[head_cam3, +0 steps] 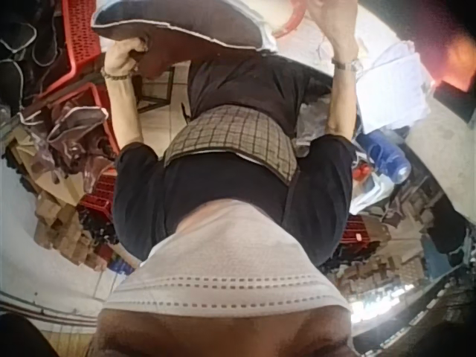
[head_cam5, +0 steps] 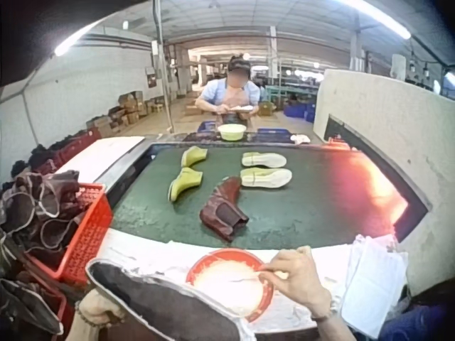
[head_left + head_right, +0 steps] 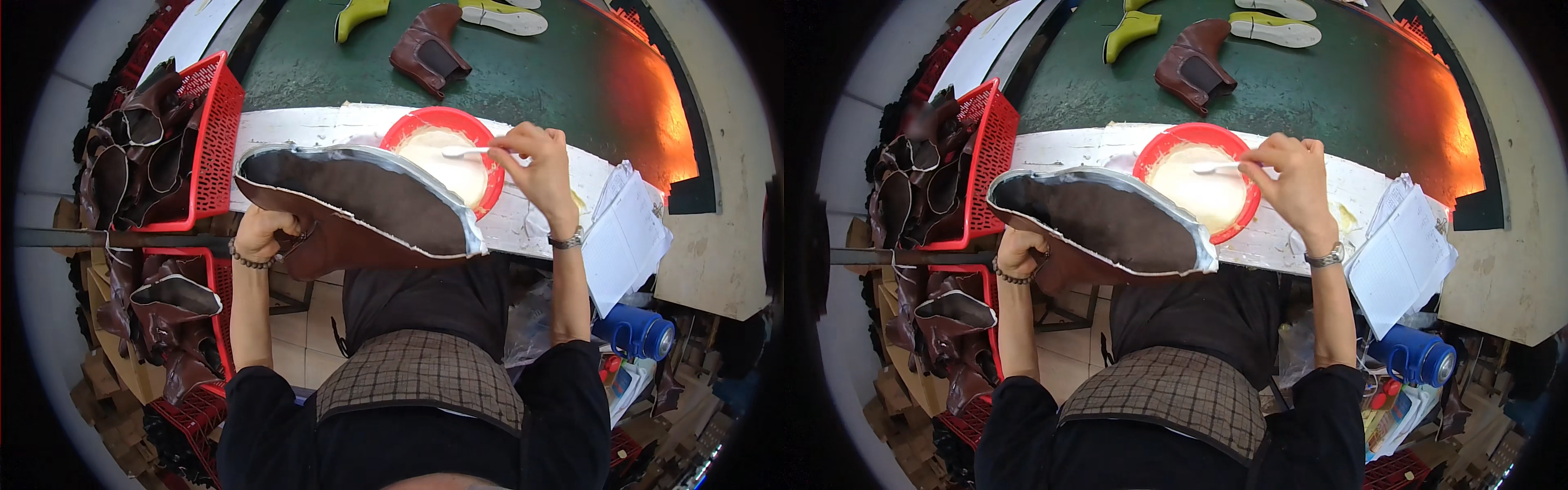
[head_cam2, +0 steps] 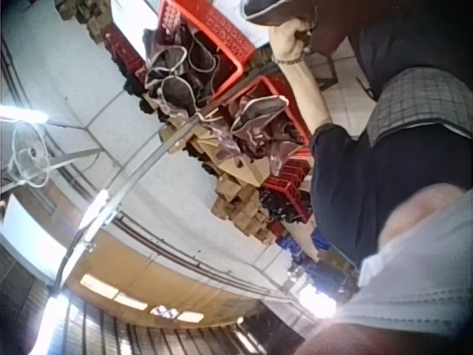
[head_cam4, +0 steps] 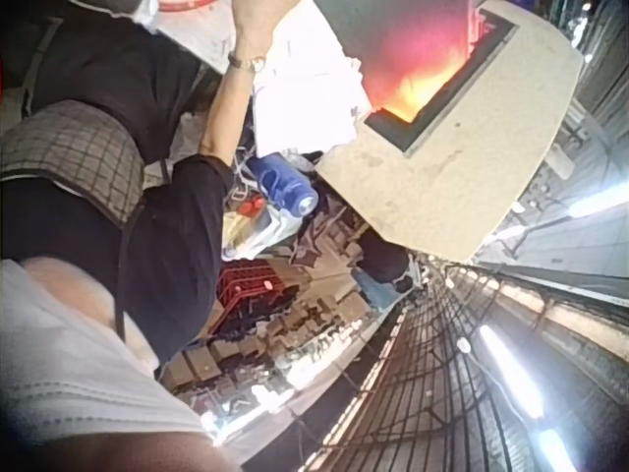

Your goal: The recorder uses a brush to apply a white adhesive liquid to the inner edges of leather boot uppers before placing them onto a conveyor belt for drying.

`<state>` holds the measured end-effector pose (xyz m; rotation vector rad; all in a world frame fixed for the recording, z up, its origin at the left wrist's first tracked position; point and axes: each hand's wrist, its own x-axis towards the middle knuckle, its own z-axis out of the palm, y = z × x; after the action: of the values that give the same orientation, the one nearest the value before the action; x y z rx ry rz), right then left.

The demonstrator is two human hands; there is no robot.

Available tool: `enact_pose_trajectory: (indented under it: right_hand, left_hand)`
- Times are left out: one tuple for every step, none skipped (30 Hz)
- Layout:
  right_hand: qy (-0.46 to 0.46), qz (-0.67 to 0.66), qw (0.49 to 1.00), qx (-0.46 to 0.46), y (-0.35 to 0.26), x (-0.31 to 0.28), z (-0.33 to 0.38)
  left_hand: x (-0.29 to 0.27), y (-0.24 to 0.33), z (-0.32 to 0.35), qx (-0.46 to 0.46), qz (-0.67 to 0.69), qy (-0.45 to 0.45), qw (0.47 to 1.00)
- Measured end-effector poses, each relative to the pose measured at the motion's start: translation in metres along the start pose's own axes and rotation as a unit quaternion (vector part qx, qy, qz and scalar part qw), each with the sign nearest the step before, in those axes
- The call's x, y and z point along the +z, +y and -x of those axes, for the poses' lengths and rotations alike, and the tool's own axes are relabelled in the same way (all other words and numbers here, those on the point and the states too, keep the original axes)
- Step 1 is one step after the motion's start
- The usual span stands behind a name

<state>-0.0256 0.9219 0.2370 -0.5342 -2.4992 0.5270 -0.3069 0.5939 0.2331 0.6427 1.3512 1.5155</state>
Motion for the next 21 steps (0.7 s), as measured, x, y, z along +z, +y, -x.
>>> enact_pose_trajectory:
  right_hand:
    - [0.0,0.0,1.0,0.0,0.004,0.006,0.004]
    - [-0.013,0.089,0.995,-0.038,0.008,0.011,0.01]
    - [-0.027,0.174,0.981,-0.081,0.006,0.012,0.011]
    - [-0.025,0.18,0.981,-0.074,0.004,0.008,0.014]
    - [-0.025,0.177,0.981,-0.079,0.003,0.003,0.015]
    - [0.018,0.13,0.99,-0.054,0.002,-0.005,0.016]
    - [0.061,0.081,0.994,-0.03,-0.001,-0.012,0.016]
    - [0.072,0.024,0.997,-0.009,-0.003,-0.019,0.016]
    - [0.072,0.024,0.997,-0.008,-0.008,-0.026,0.013]
    - [0.088,-0.03,0.995,-0.028,-0.016,-0.033,0.009]
    - [0.105,-0.083,0.99,-0.047,-0.025,-0.039,0.006]
    - [0.115,-0.115,0.984,-0.066,-0.033,-0.041,0.001]
    - [0.116,-0.114,0.985,-0.062,-0.039,-0.04,-0.004]
    - [0.109,-0.131,0.98,-0.104,-0.044,-0.037,-0.01]
    - [0.102,-0.146,0.973,-0.147,-0.05,-0.037,-0.016]
    - [0.088,-0.149,0.972,-0.157,-0.054,-0.037,-0.021]
    - [0.089,-0.148,0.972,-0.157,-0.052,-0.038,-0.019]
    - [0.089,-0.147,0.974,-0.15,-0.05,-0.038,-0.021]
    - [0.089,-0.146,0.975,-0.144,-0.046,-0.037,-0.022]
    - [0.09,-0.136,0.977,-0.136,-0.043,-0.038,-0.017]
    - [0.092,-0.133,0.976,-0.144,-0.038,-0.038,-0.011]
  left_hand:
    - [0.001,0.0,-0.002,0.004,0.005,0.007,1.0]
    - [0.002,0.0,-0.005,0.008,0.01,0.015,1.0]
    - [0.0,-0.002,-0.005,0.01,0.009,0.021,1.0]
    - [-0.002,-0.005,-0.007,0.01,0.018,0.009,1.0]
    - [-0.004,-0.006,-0.008,0.01,0.027,-0.003,1.0]
    - [0.001,-0.002,-0.01,0.001,0.026,-0.001,1.0]
    - [0.006,0.001,-0.01,0.001,0.026,0.001,1.0]
    - [0.01,0.004,-0.01,-0.013,0.014,-0.001,1.0]
    - [0.013,0.005,-0.01,-0.029,0.001,-0.006,1.0]
    - [0.014,0.003,-0.012,-0.03,0.001,-0.007,1.0]
    - [0.013,-0.001,-0.014,-0.043,0.005,-0.035,0.998]
    - [0.014,-0.003,-0.017,-0.056,0.008,-0.066,0.996]
    - [0.023,-0.002,-0.019,-0.057,0.007,-0.069,0.996]
    - [0.036,0.0,-0.02,-0.059,-0.008,-0.06,0.996]
    - [0.044,0.002,-0.02,-0.059,-0.023,-0.051,0.997]
    - [0.046,0.0,-0.02,-0.064,-0.008,-0.054,0.996]
    - [0.041,-0.005,-0.022,-0.063,-0.008,-0.055,0.996]
    - [0.036,-0.004,-0.026,-0.039,0.011,-0.089,0.995]
    - [0.032,-0.003,-0.028,-0.015,0.03,-0.122,0.992]
    - [0.028,0.0,-0.025,0.004,0.015,-0.114,0.993]
    - [0.028,0.003,-0.024,0.012,0.014,-0.113,0.993]
